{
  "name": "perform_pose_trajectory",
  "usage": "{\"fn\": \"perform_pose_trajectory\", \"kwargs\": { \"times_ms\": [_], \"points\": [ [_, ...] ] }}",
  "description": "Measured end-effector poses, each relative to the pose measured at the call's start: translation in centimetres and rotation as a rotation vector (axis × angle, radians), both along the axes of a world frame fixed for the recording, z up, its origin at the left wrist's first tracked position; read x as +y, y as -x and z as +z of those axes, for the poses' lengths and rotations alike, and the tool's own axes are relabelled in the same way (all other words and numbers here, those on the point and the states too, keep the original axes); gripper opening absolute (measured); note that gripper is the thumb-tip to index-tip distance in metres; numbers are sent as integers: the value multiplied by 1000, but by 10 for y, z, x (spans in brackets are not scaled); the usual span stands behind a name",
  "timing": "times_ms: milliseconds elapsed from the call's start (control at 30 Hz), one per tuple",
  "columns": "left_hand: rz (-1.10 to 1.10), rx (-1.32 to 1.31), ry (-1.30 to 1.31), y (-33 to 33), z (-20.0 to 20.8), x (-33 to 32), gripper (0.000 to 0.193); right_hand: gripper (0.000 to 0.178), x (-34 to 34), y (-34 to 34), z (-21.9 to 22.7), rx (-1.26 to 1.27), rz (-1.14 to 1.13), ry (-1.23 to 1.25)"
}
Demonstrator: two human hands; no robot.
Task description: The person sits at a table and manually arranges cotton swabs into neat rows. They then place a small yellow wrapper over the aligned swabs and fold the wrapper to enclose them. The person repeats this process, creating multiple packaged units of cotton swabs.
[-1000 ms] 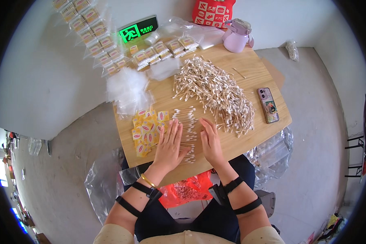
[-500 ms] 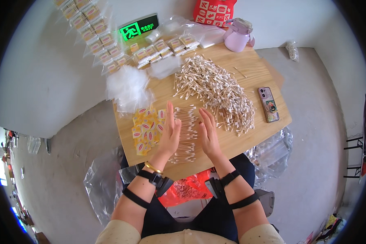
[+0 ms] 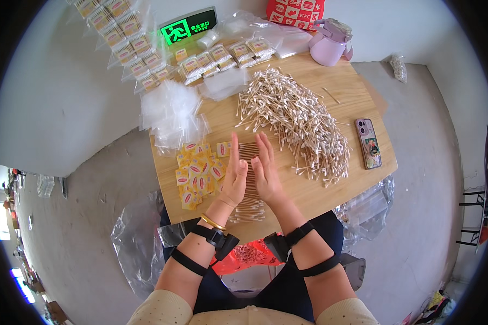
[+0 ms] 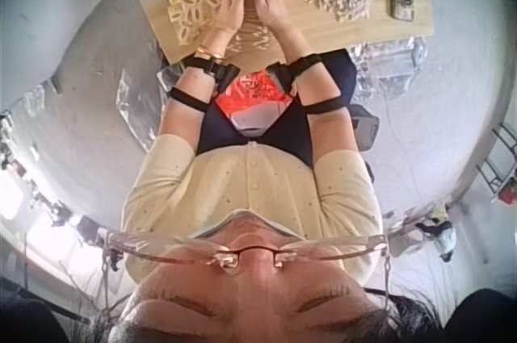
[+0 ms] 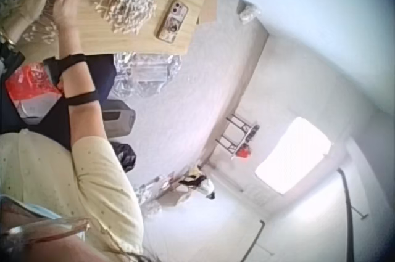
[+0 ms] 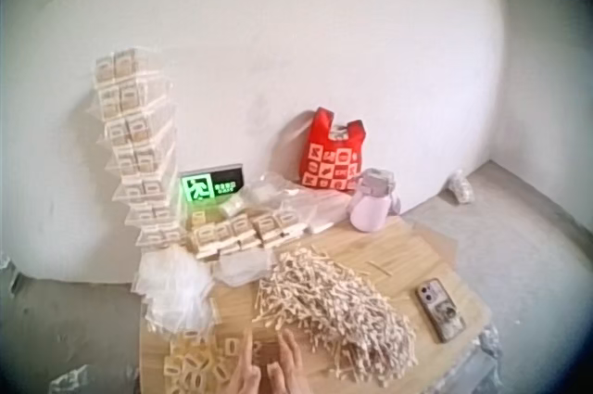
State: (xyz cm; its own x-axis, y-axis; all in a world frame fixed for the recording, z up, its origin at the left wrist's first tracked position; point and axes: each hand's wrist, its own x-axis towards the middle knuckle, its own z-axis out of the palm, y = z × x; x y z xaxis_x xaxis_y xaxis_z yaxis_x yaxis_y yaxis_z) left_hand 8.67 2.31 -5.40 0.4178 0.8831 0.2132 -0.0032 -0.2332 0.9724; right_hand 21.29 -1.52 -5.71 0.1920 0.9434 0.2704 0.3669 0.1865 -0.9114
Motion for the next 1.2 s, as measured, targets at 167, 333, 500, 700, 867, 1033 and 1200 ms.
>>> {"fn": "perform_pose_trajectory", "kwargs": {
  "times_ms": [167, 333, 500, 700, 867, 1033, 1200],
  "points": [
    [10, -1, -29, 8, 0, 9, 89, 55, 6, -7, 0, 27, -63, -39],
    [36, 32, -25, 28, 6, 31, 87, 50, 20, -24, -1, 33, -72, -49],
    [6, 41, -14, 20, 6, 35, 85, 50, 27, -26, 2, 10, -46, -15],
    [-32, 8, 48, -5, 3, 29, 83, 52, 32, -17, 4, -10, -1, 19],
    [-35, 9, 31, -6, 2, 30, 82, 54, 33, -6, 1, 5, -8, -6],
    [-61, 56, -36, 25, 17, 9, 87, 53, 4, -29, 9, 86, -39, -8],
    [-98, 71, -67, 45, 22, -39, 91, 53, -42, -21, 15, 76, -25, 27]
  ]
}}
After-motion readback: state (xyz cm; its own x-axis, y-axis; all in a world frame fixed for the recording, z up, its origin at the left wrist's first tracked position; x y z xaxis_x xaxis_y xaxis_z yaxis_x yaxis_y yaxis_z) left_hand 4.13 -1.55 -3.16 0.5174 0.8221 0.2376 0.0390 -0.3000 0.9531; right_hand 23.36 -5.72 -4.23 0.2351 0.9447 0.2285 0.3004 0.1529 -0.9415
